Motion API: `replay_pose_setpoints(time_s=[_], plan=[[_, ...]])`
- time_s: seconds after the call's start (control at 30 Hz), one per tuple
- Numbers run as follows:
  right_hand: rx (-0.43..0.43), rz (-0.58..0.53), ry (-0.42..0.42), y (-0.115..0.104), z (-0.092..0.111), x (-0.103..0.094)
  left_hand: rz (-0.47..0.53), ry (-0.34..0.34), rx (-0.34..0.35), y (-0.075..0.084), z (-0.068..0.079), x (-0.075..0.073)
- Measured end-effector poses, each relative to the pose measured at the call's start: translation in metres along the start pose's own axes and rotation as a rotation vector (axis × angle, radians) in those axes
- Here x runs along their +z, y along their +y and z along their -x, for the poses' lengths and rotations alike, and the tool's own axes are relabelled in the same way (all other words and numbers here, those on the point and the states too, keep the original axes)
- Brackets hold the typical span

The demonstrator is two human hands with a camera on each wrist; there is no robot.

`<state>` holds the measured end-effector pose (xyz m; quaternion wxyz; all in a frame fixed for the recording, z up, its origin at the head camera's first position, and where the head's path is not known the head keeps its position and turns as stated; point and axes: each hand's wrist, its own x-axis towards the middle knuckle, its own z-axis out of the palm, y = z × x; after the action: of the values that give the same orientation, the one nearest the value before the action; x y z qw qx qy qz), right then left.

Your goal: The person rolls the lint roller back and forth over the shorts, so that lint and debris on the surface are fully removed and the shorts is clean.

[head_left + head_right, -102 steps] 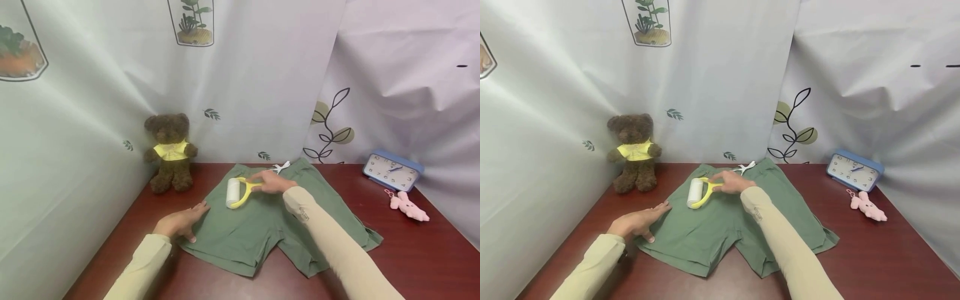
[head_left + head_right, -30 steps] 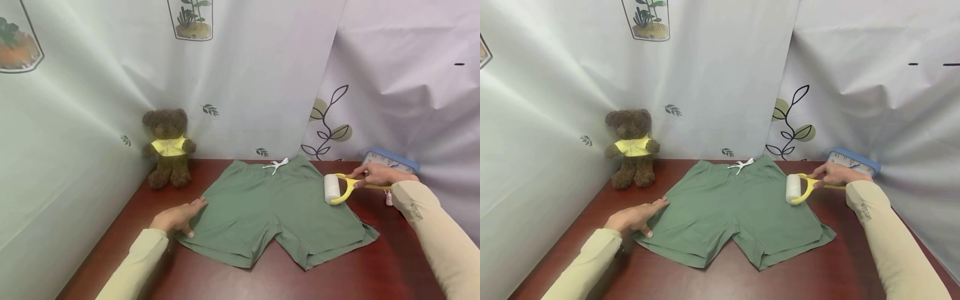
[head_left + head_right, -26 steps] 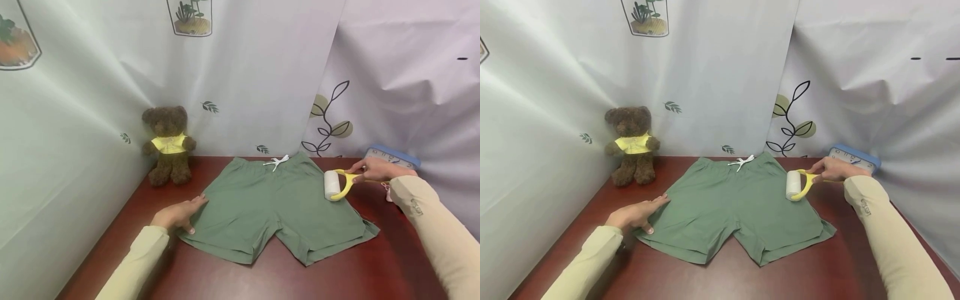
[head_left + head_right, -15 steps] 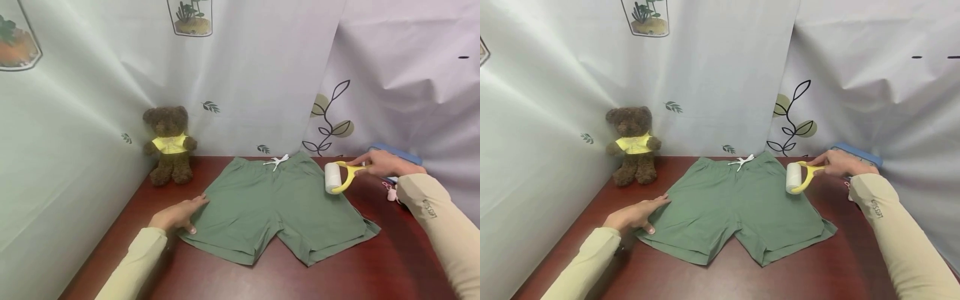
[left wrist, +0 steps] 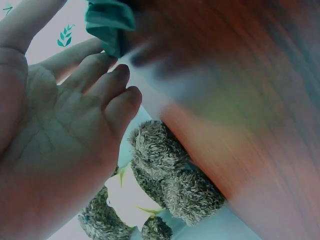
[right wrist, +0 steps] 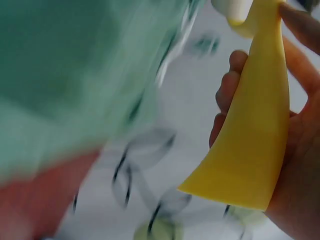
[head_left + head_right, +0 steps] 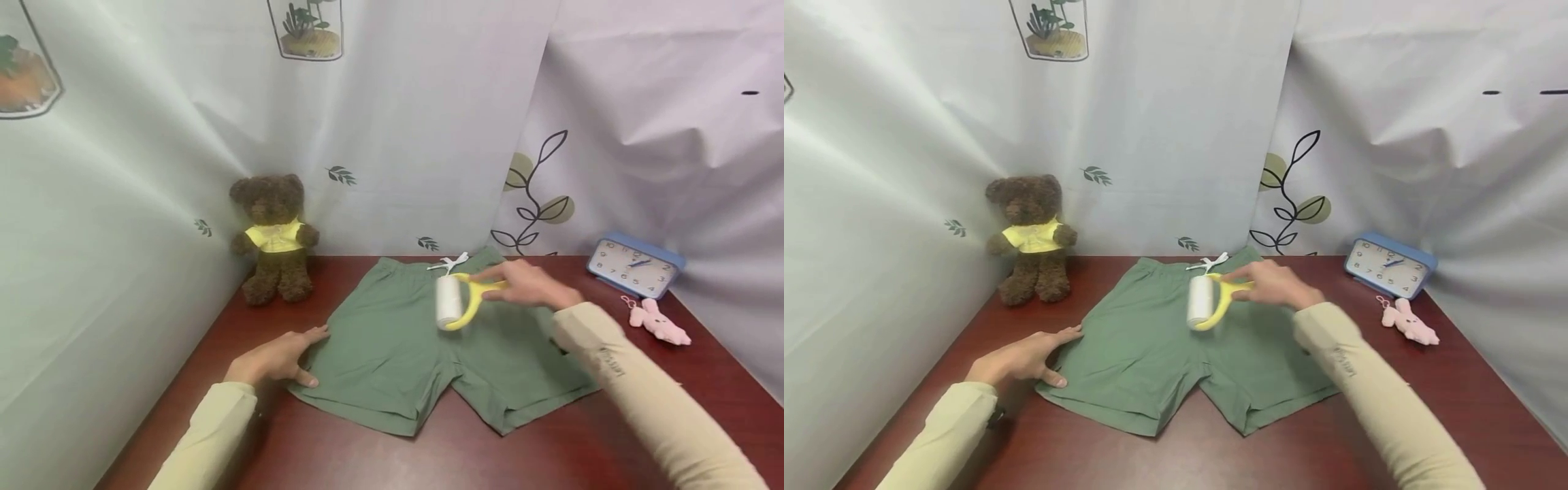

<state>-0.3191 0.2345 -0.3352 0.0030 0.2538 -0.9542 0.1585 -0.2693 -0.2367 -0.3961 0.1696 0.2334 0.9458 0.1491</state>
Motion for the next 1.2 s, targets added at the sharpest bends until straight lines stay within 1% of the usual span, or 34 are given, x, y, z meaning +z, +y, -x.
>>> replay_pose_setpoints(time_s=[0.07,0.17,0.27,0.37,0.47,0.57,0.67,0.8,0.97,1.13,1.2], plan=[[-0.044,-0.04,-0.011,-0.025,-0.015,0.018,-0.003,-0.006,-0.002,-0.001,0.002,0.0],[-0.118,-0.07,-0.039,-0.064,-0.037,0.042,-0.01,0.001,-0.011,-0.002,0.005,-0.001],[-0.151,-0.1,-0.077,-0.098,-0.054,0.06,-0.026,0.012,-0.012,-0.004,0.006,-0.001],[-0.159,-0.122,-0.112,-0.123,-0.064,0.072,-0.04,0.017,0.006,-0.005,0.005,0.0],[-0.153,-0.124,-0.124,-0.137,-0.07,0.081,-0.044,0.02,0.016,-0.005,0.003,0.002],[-0.142,-0.099,-0.133,-0.143,-0.073,0.087,-0.035,0.022,0.011,-0.004,0.002,0.004],[-0.136,-0.095,-0.137,-0.143,-0.075,0.091,-0.029,0.023,0.006,-0.004,0.002,0.005],[-0.145,-0.133,-0.126,-0.138,-0.076,0.092,-0.035,0.028,0.008,-0.004,0.002,0.004],[-0.162,-0.183,-0.106,-0.125,-0.069,0.09,-0.042,0.023,0.021,-0.002,-0.001,0.005],[-0.173,-0.241,-0.09,-0.107,-0.059,0.085,-0.02,0.015,0.011,0.002,-0.004,0.007],[-0.167,-0.268,-0.102,-0.1,-0.056,0.082,-0.018,0.015,0.001,0.002,-0.004,0.007]])
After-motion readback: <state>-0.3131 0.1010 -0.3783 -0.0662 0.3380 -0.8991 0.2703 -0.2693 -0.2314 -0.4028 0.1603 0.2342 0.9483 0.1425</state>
